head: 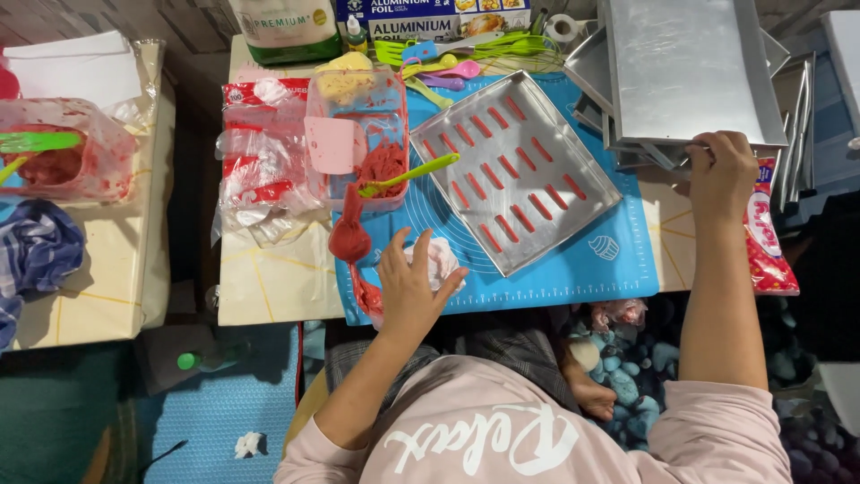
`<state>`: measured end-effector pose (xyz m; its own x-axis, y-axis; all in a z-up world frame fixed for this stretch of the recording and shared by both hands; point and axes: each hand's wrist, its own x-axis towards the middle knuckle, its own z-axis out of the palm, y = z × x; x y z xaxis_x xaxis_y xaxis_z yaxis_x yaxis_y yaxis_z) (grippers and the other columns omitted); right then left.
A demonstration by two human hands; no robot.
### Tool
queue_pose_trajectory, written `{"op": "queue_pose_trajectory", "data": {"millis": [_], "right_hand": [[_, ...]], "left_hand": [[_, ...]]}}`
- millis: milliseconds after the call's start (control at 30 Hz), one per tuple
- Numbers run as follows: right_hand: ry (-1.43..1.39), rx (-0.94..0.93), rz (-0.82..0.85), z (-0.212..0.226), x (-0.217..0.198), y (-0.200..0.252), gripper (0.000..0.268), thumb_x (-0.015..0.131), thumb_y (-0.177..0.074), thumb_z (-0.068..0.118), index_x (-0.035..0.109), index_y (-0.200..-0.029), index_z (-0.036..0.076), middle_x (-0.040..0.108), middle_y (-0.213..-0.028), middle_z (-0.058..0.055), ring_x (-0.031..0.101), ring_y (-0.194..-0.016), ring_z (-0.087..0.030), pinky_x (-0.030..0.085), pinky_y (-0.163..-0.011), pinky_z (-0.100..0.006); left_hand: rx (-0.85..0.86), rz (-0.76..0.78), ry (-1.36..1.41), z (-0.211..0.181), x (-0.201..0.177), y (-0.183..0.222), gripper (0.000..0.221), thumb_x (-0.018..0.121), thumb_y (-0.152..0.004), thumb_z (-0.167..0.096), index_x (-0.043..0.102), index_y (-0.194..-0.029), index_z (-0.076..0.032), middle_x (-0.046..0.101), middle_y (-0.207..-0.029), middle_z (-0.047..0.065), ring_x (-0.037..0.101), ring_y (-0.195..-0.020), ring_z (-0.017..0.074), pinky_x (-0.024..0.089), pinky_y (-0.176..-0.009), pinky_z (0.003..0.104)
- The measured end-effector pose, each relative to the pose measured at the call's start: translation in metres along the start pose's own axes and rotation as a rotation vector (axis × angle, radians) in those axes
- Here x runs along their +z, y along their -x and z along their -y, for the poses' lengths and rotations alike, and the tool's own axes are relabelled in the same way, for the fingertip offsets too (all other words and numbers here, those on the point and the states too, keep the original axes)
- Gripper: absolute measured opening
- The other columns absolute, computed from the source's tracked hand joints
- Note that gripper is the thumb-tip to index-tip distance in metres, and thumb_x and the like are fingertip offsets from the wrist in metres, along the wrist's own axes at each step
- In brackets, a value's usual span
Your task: Piping red batter into strips on a baking tray and cleaning the tray surface
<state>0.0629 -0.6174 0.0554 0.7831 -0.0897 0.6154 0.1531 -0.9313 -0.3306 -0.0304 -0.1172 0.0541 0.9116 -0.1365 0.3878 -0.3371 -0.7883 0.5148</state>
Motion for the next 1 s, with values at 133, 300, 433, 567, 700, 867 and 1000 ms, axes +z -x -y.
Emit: {"op": "queue_pose_trajectory", "data": {"millis": [133,300,433,567,700,867,1000], "right_hand": [[0.057,-0.119,-0.108,0.001,-0.004,0.011,0.009,0.079,-0.103,-0.014,0.081,-0.108,-0.007,0.071,-0.11,-0.02,0.067,-0.092,-0.031,0.056,-0.075,-0.037],[0.063,-0.183,-0.2,0.052,-0.027,0.036,0.006,0.081,-0.105,-0.016,0.079,-0.108,-0.012,0.073,-0.108,-0.025,0.07,-0.097,-0.036,0.061,-0.08,-0.041],[-0.078,-0.197,-0.242,0.113,-0.032,0.069,0.005,0.077,-0.107,-0.017,0.077,-0.11,-0.015,0.072,-0.109,-0.029,0.07,-0.096,-0.037,0.063,-0.078,-0.039],[-0.212,-0.243,-0.282,0.149,-0.02,0.101,0.01,0.08,-0.097,-0.006,0.078,-0.106,-0.001,0.073,-0.104,-0.017,0.071,-0.089,-0.03,0.06,-0.079,-0.035],[-0.327,-0.25,-0.272,0.186,-0.013,0.117,0.008,0.08,-0.09,-0.001,0.081,-0.096,0.004,0.076,-0.097,-0.012,0.073,-0.082,-0.03,0.059,-0.078,-0.039],[-0.384,-0.326,-0.287,0.2,-0.011,0.108,0.013,0.078,-0.089,-0.007,0.08,-0.1,-0.001,0.074,-0.101,-0.019,0.071,-0.082,-0.033,0.06,-0.074,-0.042],[-0.283,-0.285,-0.391,0.184,-0.015,0.103,0.039,0.081,-0.096,0.021,0.07,-0.119,-0.009,0.065,-0.119,-0.026,0.065,-0.101,-0.038,0.057,-0.088,-0.049]], "left_hand": [[-0.075,0.112,0.386,-0.021,-0.019,-0.014,0.043,0.058,-0.099,-0.04,0.055,-0.135,-0.016,0.036,-0.147,0.021,0.039,-0.134,0.0391,0.041,-0.104,0.054],[-0.089,0.244,0.842,-0.049,-0.034,-0.043,0.037,0.059,-0.097,-0.038,0.06,-0.13,-0.019,0.045,-0.143,0.008,0.049,-0.135,0.0239,0.04,-0.111,0.045],[-0.049,0.294,1.084,-0.064,-0.031,-0.073,0.042,0.062,-0.099,-0.029,0.053,-0.137,-0.014,0.046,-0.148,0.009,0.05,-0.139,0.0234,0.042,-0.118,0.042],[-0.147,0.391,1.378,-0.07,-0.019,-0.09,0.088,0.078,-0.085,-0.033,0.03,-0.155,-0.011,0.038,-0.156,0.014,0.047,-0.139,0.0288,0.046,-0.11,0.042],[-0.167,0.28,1.374,-0.051,0.003,-0.087,0.075,0.076,-0.092,-0.013,0.034,-0.153,-0.003,0.058,-0.135,0.016,0.062,-0.119,0.0266,0.057,-0.095,0.045],[-0.249,0.192,1.415,-0.039,-0.006,-0.075,0.068,0.073,-0.092,-0.004,0.038,-0.15,-0.001,0.063,-0.123,0.015,0.066,-0.107,0.0227,0.063,-0.084,0.043],[-0.27,0.038,1.62,-0.02,-0.017,-0.071,0.064,0.067,-0.091,0.003,0.042,-0.15,-0.005,0.066,-0.114,0.013,0.072,-0.099,0.0248,0.067,-0.078,0.044]]}}
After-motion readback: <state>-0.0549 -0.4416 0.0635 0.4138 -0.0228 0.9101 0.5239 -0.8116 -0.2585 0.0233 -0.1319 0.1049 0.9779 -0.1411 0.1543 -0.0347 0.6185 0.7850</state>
